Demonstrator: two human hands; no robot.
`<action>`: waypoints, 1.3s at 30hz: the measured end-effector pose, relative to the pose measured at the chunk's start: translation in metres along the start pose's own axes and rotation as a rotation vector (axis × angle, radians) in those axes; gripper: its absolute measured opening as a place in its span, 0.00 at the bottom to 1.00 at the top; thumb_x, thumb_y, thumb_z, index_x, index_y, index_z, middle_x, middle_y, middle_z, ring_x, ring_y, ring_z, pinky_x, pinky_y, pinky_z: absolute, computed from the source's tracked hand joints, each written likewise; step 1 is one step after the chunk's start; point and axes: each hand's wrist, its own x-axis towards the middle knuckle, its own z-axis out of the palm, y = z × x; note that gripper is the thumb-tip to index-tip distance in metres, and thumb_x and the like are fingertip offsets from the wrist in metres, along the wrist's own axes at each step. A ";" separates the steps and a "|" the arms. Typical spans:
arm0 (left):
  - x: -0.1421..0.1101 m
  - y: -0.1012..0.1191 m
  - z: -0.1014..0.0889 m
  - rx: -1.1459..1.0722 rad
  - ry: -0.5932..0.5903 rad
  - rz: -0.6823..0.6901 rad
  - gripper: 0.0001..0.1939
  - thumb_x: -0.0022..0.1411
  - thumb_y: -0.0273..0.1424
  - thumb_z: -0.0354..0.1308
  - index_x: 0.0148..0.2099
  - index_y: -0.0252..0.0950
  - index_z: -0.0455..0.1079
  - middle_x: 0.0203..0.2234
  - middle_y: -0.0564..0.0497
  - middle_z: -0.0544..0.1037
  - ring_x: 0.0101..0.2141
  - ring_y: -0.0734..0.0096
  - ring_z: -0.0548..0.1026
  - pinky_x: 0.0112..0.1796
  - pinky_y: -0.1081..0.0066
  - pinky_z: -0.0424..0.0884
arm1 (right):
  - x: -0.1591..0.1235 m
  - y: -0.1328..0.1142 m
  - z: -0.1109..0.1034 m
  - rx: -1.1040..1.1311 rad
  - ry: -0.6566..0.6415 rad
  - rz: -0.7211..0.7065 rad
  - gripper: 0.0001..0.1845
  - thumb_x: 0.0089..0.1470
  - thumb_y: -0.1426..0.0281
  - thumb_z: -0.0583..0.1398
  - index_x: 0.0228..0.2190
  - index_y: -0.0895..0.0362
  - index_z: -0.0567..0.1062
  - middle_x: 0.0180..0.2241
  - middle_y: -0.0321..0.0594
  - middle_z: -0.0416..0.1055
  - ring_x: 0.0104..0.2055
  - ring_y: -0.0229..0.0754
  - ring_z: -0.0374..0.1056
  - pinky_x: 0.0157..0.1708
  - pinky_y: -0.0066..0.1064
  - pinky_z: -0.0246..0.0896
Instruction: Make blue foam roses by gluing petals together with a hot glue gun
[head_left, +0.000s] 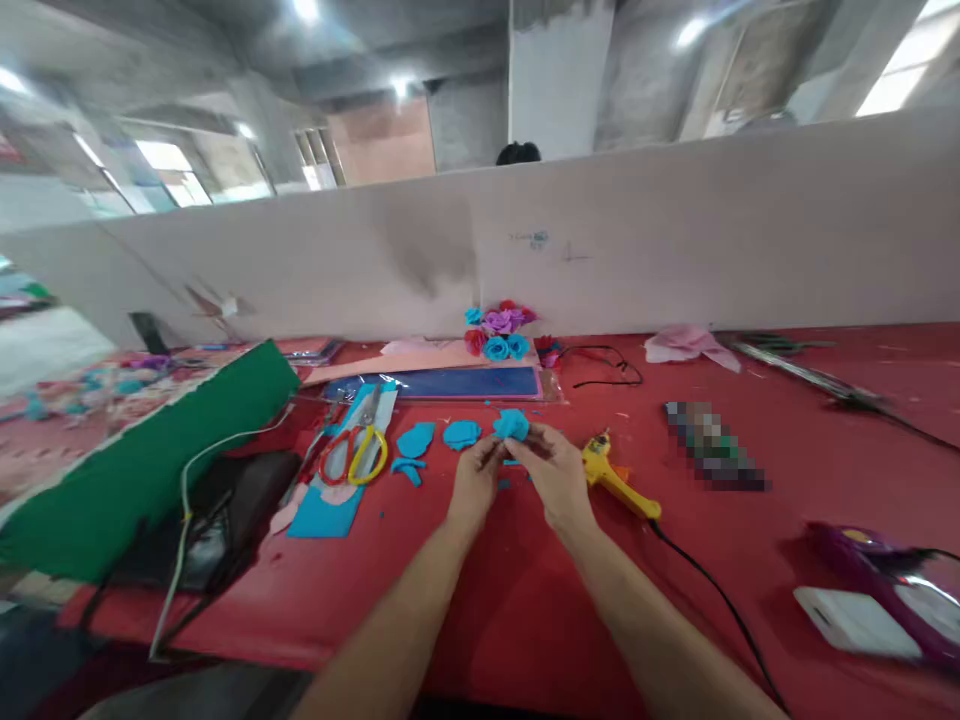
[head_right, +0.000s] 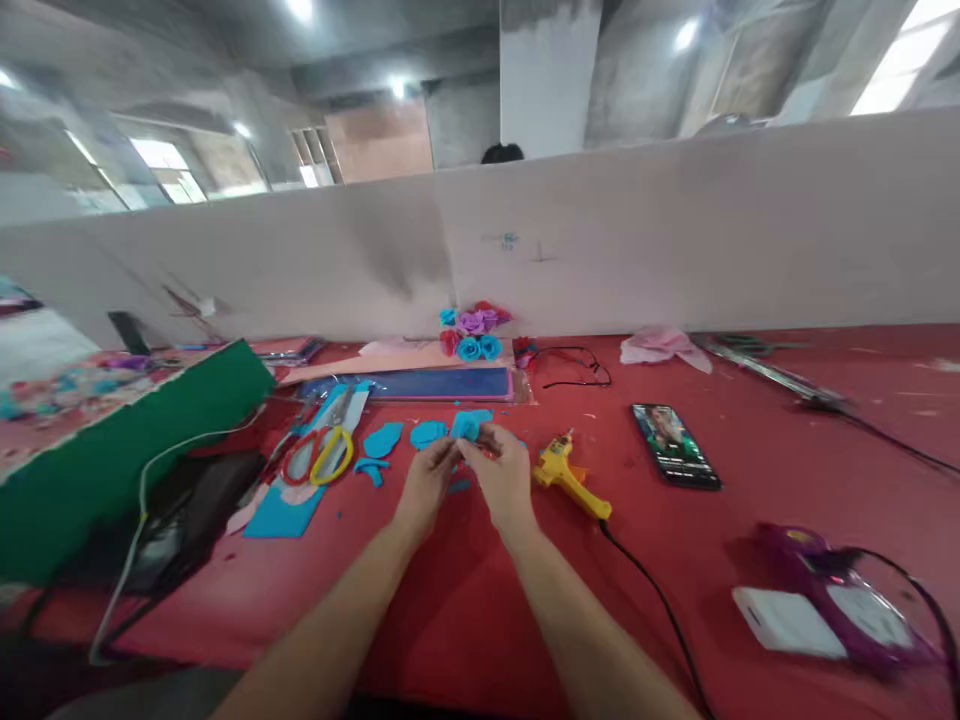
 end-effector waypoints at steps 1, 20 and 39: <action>0.000 0.000 0.000 -0.002 0.003 0.007 0.14 0.57 0.39 0.57 0.38 0.34 0.76 0.29 0.51 0.76 0.33 0.71 0.70 0.36 0.73 0.66 | 0.000 0.000 0.000 -0.005 -0.003 -0.009 0.13 0.45 0.68 0.65 0.36 0.56 0.76 0.36 0.40 0.77 0.38 0.43 0.72 0.44 0.39 0.67; 0.001 -0.001 0.000 -0.091 -0.033 0.044 0.16 0.56 0.40 0.58 0.41 0.35 0.76 0.34 0.49 0.78 0.37 0.67 0.72 0.43 0.69 0.66 | -0.009 -0.011 0.002 -0.451 0.092 -0.298 0.11 0.49 0.69 0.62 0.38 0.55 0.75 0.36 0.40 0.75 0.40 0.43 0.70 0.43 0.37 0.64; 0.005 0.005 -0.009 -0.172 0.023 -0.057 0.17 0.48 0.37 0.65 0.41 0.36 0.74 0.31 0.50 0.76 0.31 0.72 0.71 0.35 0.72 0.67 | 0.001 -0.004 -0.004 -0.390 -0.097 -0.068 0.20 0.43 0.76 0.54 0.41 0.54 0.67 0.24 0.30 0.69 0.27 0.38 0.67 0.30 0.30 0.64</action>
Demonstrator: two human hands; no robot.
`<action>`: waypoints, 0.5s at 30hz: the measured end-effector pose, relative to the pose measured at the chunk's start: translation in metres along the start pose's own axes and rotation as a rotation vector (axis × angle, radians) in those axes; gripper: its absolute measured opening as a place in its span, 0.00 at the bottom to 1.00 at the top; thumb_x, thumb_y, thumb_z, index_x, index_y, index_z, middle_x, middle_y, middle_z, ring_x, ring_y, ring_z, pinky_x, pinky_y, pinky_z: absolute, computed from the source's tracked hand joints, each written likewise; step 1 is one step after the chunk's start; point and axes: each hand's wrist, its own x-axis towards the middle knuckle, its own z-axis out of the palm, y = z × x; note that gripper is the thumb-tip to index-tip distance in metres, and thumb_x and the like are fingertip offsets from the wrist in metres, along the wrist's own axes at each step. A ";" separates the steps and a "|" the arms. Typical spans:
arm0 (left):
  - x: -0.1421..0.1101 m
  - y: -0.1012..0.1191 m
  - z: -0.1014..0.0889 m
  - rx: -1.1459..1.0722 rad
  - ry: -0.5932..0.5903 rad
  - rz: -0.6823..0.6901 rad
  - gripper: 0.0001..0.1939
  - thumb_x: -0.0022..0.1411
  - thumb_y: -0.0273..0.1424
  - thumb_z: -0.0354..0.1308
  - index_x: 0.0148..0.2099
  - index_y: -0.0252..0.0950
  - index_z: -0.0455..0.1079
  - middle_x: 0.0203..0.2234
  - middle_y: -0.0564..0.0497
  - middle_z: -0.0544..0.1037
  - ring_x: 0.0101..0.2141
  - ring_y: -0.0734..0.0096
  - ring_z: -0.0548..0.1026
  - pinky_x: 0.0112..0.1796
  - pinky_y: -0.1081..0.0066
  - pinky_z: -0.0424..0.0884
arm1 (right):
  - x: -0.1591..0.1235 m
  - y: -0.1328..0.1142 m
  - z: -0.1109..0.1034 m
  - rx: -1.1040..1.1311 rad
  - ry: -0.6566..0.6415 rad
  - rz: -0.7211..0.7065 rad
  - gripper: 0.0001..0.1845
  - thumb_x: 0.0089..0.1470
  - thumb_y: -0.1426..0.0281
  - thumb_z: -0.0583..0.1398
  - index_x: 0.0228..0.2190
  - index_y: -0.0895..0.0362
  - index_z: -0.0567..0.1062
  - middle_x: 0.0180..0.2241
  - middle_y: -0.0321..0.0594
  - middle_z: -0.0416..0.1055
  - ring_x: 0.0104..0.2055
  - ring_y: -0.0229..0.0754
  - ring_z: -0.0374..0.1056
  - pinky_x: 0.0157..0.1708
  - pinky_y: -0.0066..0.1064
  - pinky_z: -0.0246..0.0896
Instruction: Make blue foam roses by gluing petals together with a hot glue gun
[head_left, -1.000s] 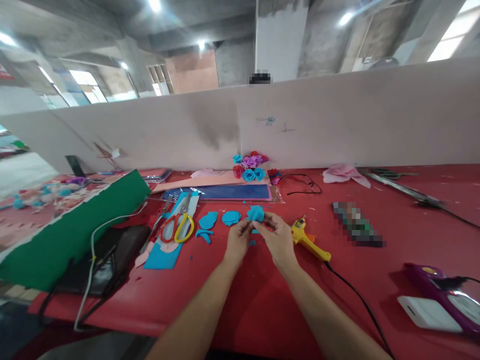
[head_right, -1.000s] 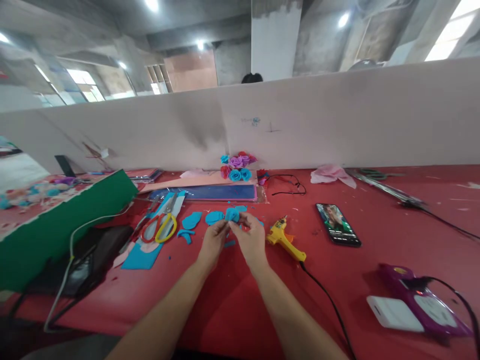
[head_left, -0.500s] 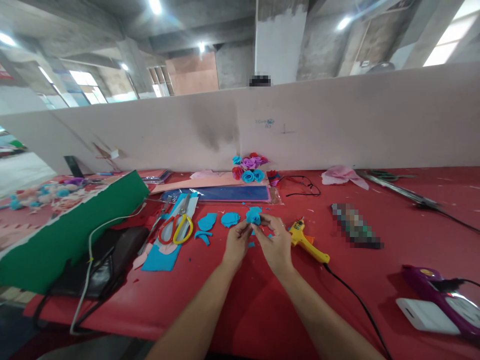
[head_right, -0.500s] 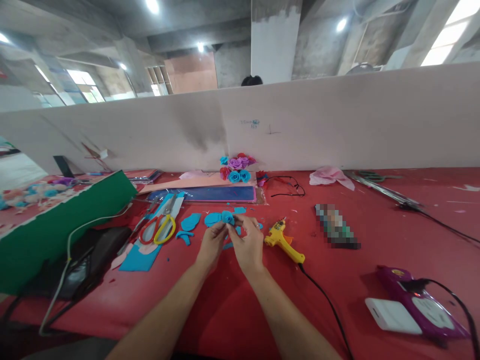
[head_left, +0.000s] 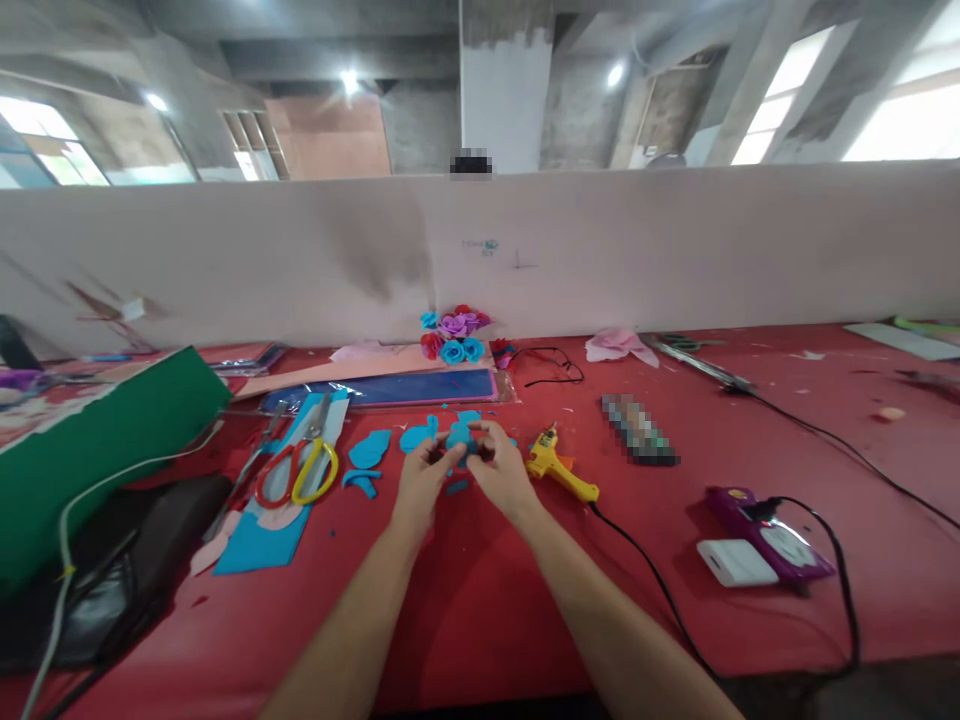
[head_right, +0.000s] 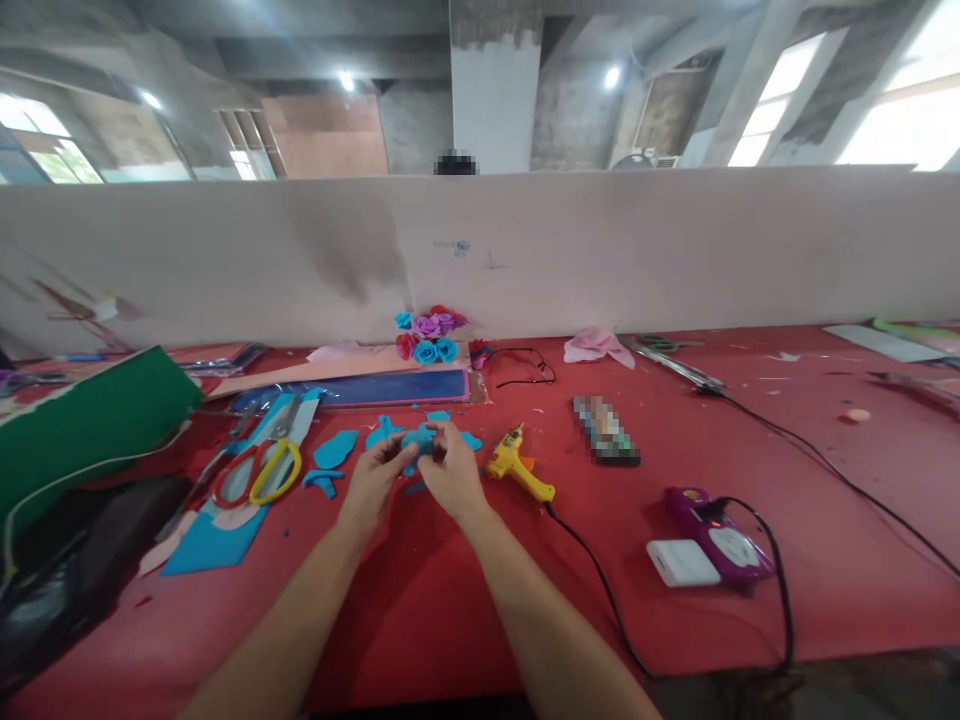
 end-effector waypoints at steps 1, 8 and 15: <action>0.000 0.001 -0.001 0.032 0.000 -0.005 0.14 0.47 0.37 0.65 0.37 0.35 0.75 0.29 0.50 0.76 0.30 0.72 0.71 0.35 0.73 0.66 | -0.002 0.001 -0.001 -0.051 -0.010 0.004 0.21 0.42 0.76 0.54 0.42 0.55 0.66 0.23 0.29 0.68 0.26 0.38 0.66 0.29 0.30 0.63; -0.001 0.008 -0.002 0.152 -0.079 -0.159 0.13 0.43 0.38 0.66 0.28 0.34 0.74 0.21 0.53 0.74 0.23 0.75 0.68 0.27 0.75 0.64 | -0.026 0.000 -0.038 -0.394 0.002 -0.085 0.19 0.48 0.74 0.53 0.44 0.56 0.68 0.31 0.38 0.74 0.34 0.41 0.70 0.37 0.34 0.63; -0.001 0.014 -0.003 0.197 -0.064 -0.372 0.11 0.39 0.34 0.66 0.29 0.35 0.75 0.21 0.53 0.75 0.22 0.77 0.67 0.25 0.75 0.60 | -0.033 0.009 -0.096 -1.218 0.022 0.233 0.24 0.47 0.71 0.56 0.48 0.59 0.71 0.47 0.52 0.70 0.50 0.59 0.63 0.46 0.48 0.56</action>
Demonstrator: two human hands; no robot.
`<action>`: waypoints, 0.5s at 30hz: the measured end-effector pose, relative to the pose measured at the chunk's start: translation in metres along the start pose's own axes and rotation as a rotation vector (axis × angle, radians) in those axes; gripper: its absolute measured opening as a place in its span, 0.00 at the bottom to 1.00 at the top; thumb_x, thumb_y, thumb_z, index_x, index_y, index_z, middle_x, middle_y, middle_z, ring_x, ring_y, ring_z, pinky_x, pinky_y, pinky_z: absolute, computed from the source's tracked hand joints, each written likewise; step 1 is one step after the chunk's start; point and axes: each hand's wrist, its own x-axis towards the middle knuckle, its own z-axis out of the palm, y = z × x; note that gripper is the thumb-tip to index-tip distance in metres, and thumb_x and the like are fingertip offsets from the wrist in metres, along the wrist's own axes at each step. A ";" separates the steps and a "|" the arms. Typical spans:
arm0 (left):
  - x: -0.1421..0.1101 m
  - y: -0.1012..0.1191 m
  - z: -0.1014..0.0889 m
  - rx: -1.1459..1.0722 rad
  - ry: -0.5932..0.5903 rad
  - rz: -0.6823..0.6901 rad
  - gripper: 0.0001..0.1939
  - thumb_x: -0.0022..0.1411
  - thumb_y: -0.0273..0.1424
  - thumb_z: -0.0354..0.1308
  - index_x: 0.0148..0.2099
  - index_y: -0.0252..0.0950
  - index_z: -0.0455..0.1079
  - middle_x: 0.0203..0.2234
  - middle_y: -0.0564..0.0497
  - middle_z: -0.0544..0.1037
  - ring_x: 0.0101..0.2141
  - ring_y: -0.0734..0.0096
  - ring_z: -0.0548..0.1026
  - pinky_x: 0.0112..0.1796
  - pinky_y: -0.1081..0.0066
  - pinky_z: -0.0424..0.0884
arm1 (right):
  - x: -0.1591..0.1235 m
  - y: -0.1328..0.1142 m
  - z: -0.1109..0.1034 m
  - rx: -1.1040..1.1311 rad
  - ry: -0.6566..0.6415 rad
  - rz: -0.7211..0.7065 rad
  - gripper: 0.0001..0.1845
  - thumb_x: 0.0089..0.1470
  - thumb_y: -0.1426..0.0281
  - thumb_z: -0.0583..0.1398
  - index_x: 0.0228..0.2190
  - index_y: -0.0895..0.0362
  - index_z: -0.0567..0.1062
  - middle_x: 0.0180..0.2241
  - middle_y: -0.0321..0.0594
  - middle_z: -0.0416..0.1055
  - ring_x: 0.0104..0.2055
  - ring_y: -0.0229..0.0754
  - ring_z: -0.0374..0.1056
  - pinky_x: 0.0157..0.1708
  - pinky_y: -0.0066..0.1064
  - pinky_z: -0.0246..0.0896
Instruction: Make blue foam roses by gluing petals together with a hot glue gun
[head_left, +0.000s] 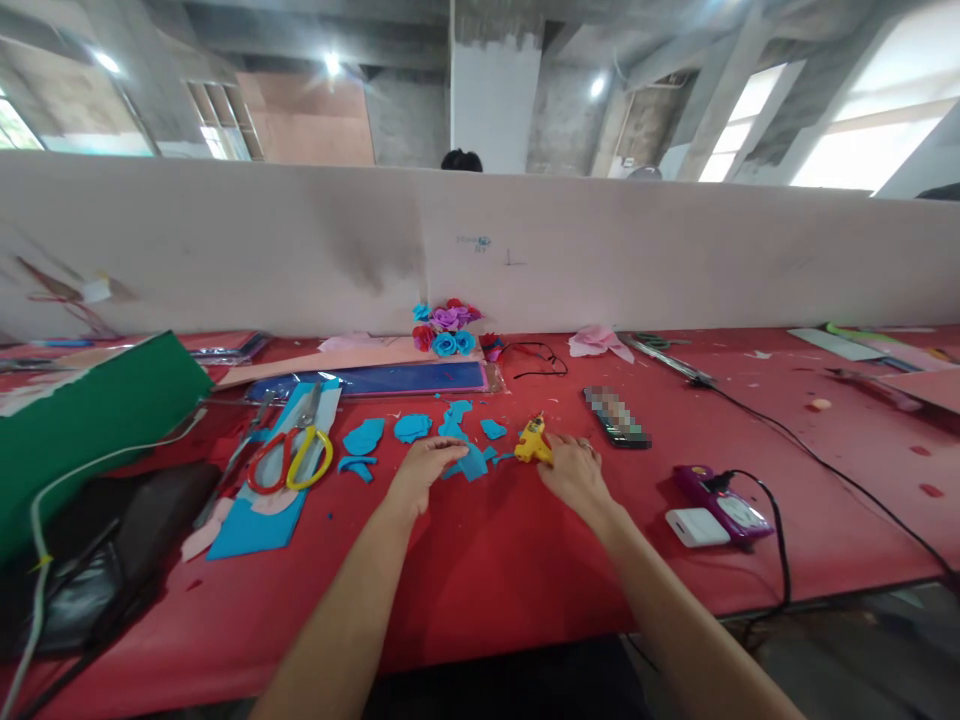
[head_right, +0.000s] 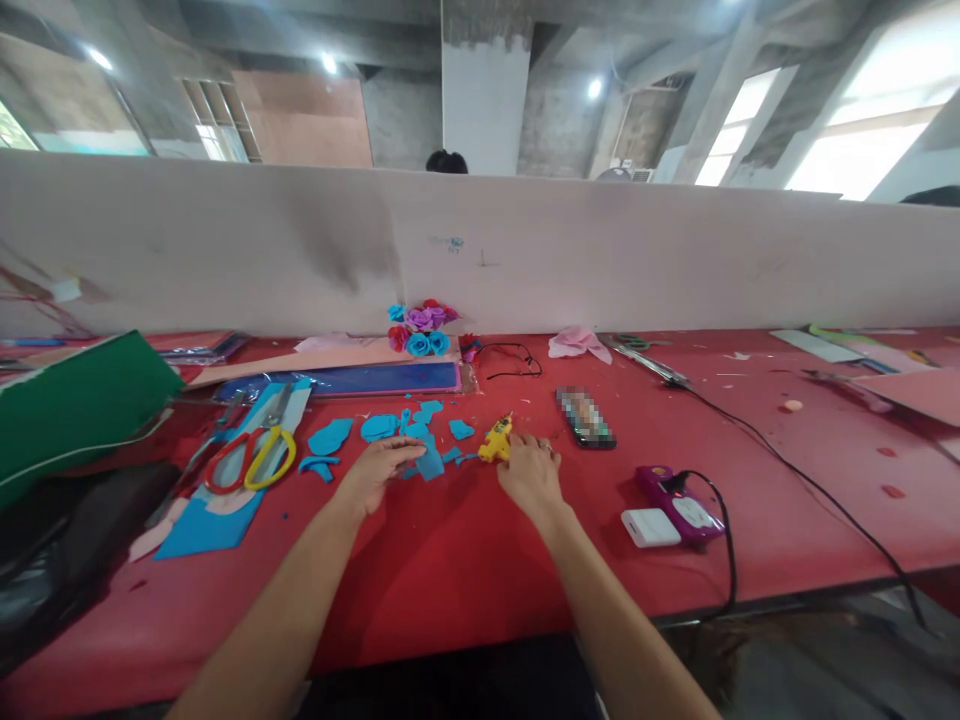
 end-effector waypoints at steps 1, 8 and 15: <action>-0.001 0.000 0.000 0.014 -0.023 -0.018 0.11 0.39 0.33 0.66 0.28 0.35 0.75 0.20 0.54 0.74 0.20 0.78 0.65 0.24 0.75 0.58 | 0.002 0.003 0.002 -0.029 -0.036 -0.012 0.25 0.47 0.71 0.56 0.50 0.60 0.70 0.48 0.53 0.69 0.49 0.58 0.63 0.46 0.46 0.56; -0.002 -0.008 0.000 0.138 -0.154 -0.007 0.11 0.36 0.32 0.69 0.27 0.35 0.75 0.23 0.53 0.76 0.26 0.75 0.69 0.30 0.74 0.62 | 0.004 0.000 0.001 -0.139 -0.051 -0.124 0.20 0.46 0.74 0.57 0.44 0.64 0.71 0.44 0.56 0.70 0.46 0.52 0.67 0.46 0.38 0.57; -0.003 -0.007 0.002 0.293 -0.080 -0.038 0.07 0.38 0.28 0.69 0.23 0.36 0.74 0.14 0.56 0.70 0.19 0.77 0.62 0.25 0.73 0.59 | -0.015 0.021 -0.015 -0.046 0.040 -0.142 0.16 0.46 0.76 0.58 0.40 0.61 0.72 0.40 0.52 0.71 0.40 0.48 0.68 0.37 0.34 0.59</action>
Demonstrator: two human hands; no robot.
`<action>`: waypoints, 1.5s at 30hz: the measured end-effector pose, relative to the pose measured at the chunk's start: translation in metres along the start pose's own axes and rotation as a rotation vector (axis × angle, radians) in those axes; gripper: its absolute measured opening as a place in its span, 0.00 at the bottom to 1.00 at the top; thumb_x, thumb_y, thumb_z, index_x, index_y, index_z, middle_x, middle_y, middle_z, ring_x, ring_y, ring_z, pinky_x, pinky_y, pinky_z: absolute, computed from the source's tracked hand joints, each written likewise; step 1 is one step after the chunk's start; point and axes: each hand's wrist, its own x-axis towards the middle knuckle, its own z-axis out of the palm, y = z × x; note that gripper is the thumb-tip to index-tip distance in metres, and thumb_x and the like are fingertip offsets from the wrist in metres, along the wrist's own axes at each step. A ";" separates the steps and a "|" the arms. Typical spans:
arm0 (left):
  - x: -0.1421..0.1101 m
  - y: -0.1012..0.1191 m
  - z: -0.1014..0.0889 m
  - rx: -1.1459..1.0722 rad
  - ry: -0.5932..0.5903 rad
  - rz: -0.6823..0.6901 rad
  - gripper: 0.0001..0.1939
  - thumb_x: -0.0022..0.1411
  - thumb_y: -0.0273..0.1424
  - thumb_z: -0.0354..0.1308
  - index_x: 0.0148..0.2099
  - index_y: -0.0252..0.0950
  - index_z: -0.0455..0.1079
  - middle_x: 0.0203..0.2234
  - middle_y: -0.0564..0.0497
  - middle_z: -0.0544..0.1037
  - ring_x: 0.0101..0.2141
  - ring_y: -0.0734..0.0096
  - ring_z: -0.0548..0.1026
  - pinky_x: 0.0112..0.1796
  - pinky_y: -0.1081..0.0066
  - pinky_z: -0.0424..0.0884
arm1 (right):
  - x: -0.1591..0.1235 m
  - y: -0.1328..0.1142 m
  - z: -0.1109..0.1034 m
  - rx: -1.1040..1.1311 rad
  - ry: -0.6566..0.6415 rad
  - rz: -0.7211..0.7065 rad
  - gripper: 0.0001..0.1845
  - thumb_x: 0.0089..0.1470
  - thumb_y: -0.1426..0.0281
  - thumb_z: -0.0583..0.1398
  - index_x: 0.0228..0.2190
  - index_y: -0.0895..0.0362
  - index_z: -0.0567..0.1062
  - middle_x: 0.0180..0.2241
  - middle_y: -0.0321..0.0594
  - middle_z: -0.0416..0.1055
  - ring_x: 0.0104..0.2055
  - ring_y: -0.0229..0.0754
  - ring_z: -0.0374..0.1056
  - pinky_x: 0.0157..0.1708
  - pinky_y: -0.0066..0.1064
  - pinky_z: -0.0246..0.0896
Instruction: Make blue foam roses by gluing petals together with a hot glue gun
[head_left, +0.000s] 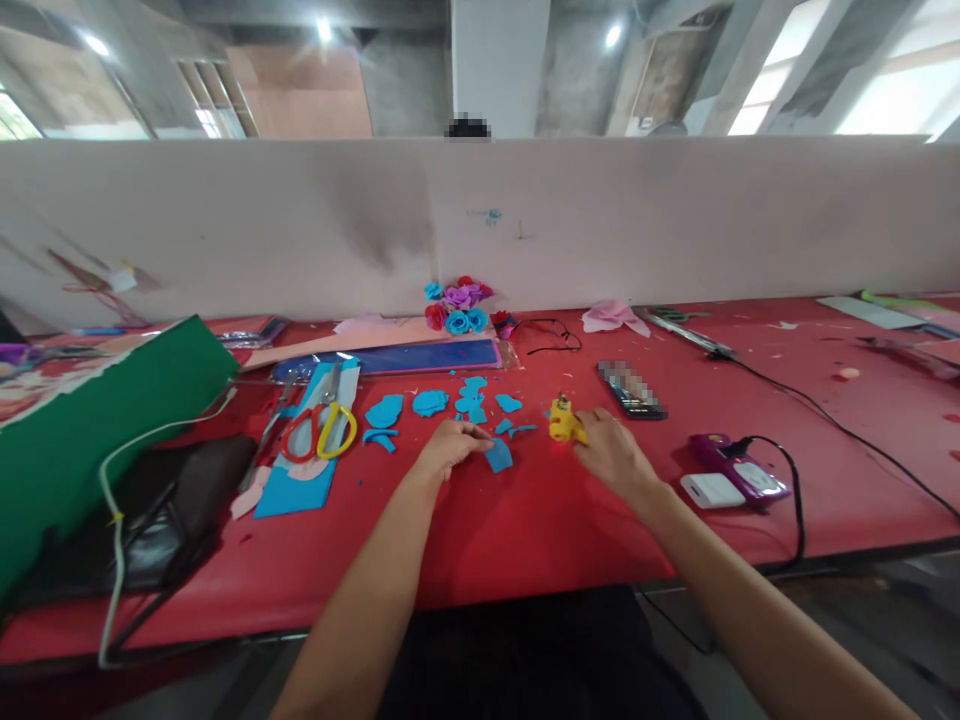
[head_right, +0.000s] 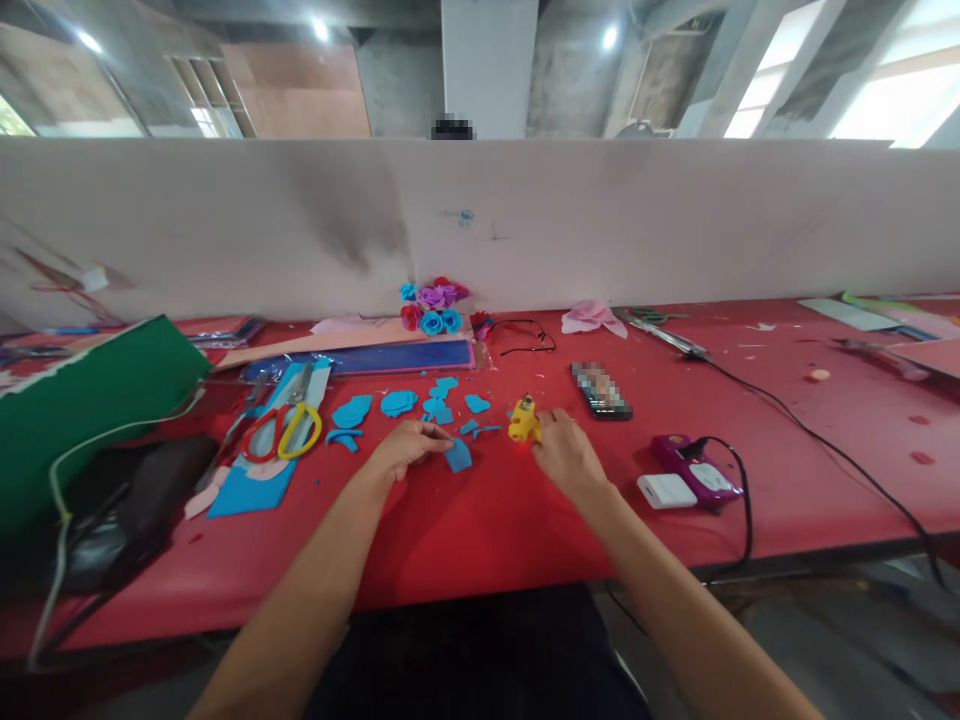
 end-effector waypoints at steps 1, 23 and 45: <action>0.000 0.001 0.001 0.016 0.013 0.011 0.06 0.39 0.27 0.68 0.22 0.35 0.73 0.14 0.55 0.70 0.20 0.76 0.63 0.26 0.73 0.61 | -0.005 0.002 -0.004 0.077 0.023 0.010 0.14 0.47 0.74 0.59 0.39 0.60 0.72 0.39 0.49 0.72 0.38 0.47 0.69 0.36 0.33 0.60; 0.018 -0.019 0.006 0.197 0.025 0.121 0.03 0.41 0.24 0.65 0.23 0.34 0.74 0.20 0.51 0.76 0.25 0.72 0.71 0.28 0.74 0.65 | -0.056 -0.042 0.001 0.817 -0.349 0.000 0.22 0.53 0.51 0.53 0.22 0.54 0.71 0.18 0.35 0.69 0.22 0.40 0.67 0.23 0.29 0.59; 0.014 -0.015 0.004 0.265 -0.007 0.133 0.06 0.40 0.23 0.67 0.25 0.34 0.74 0.20 0.52 0.75 0.23 0.74 0.69 0.28 0.73 0.65 | -0.054 -0.045 -0.008 0.655 -0.334 -0.040 0.25 0.55 0.50 0.51 0.18 0.53 0.69 0.15 0.33 0.61 0.18 0.37 0.57 0.18 0.28 0.49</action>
